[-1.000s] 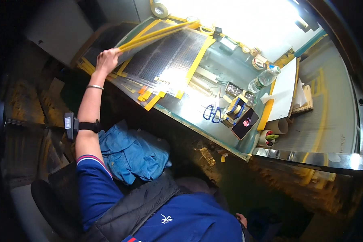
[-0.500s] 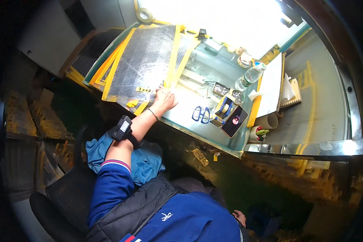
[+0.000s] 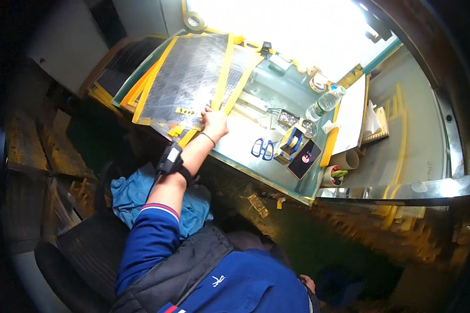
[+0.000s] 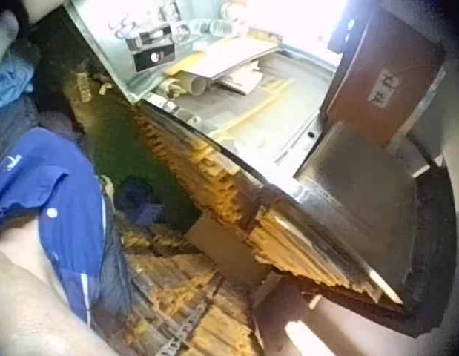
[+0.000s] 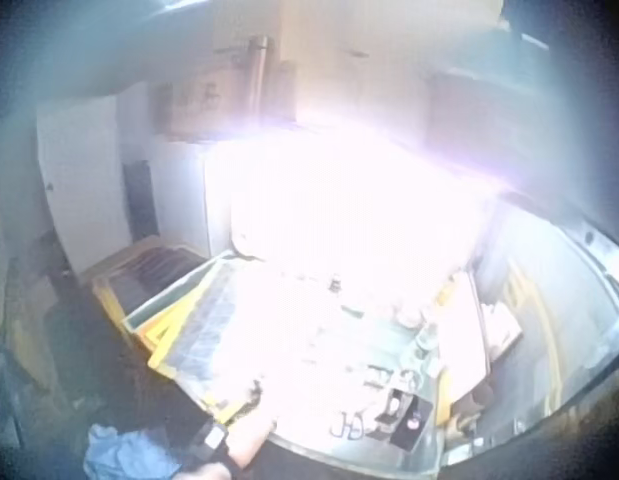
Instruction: Sorting and filing patterned plastic templates into a vertical rack system.
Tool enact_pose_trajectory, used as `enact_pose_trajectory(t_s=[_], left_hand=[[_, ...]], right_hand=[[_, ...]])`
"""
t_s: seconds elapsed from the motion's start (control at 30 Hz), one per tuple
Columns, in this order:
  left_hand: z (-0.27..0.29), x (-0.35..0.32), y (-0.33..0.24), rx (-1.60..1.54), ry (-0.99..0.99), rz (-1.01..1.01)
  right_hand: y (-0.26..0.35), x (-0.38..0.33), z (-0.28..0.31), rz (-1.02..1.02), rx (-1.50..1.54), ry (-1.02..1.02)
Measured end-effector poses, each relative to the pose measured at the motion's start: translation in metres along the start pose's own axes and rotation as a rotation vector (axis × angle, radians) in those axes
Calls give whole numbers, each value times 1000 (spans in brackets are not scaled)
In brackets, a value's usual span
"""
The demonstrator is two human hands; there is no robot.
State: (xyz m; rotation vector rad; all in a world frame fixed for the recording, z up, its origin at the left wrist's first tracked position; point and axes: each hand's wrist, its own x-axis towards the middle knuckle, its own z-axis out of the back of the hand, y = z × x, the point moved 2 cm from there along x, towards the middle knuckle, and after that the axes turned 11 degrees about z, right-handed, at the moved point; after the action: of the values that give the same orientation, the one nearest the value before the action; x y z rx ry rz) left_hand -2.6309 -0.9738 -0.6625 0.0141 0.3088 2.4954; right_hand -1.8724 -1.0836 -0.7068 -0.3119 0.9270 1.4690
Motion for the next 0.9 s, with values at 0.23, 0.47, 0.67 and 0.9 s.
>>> enact_pose_trajectory(t_s=[0.23,0.47,0.67,0.9], left_hand=[[39,21,46,-186,-375,-56],[144,57,216,-311,-407,15],[116,42,204,-237,-526,-163],[28,14,133,56,-391,-491]], right_hand=[[39,-23,8,-92,51,-44],[10,-20,-3,-104,-1,-22],[45,-35,7,-144,-72,-38],[27,-10,9,58,2,-36]])
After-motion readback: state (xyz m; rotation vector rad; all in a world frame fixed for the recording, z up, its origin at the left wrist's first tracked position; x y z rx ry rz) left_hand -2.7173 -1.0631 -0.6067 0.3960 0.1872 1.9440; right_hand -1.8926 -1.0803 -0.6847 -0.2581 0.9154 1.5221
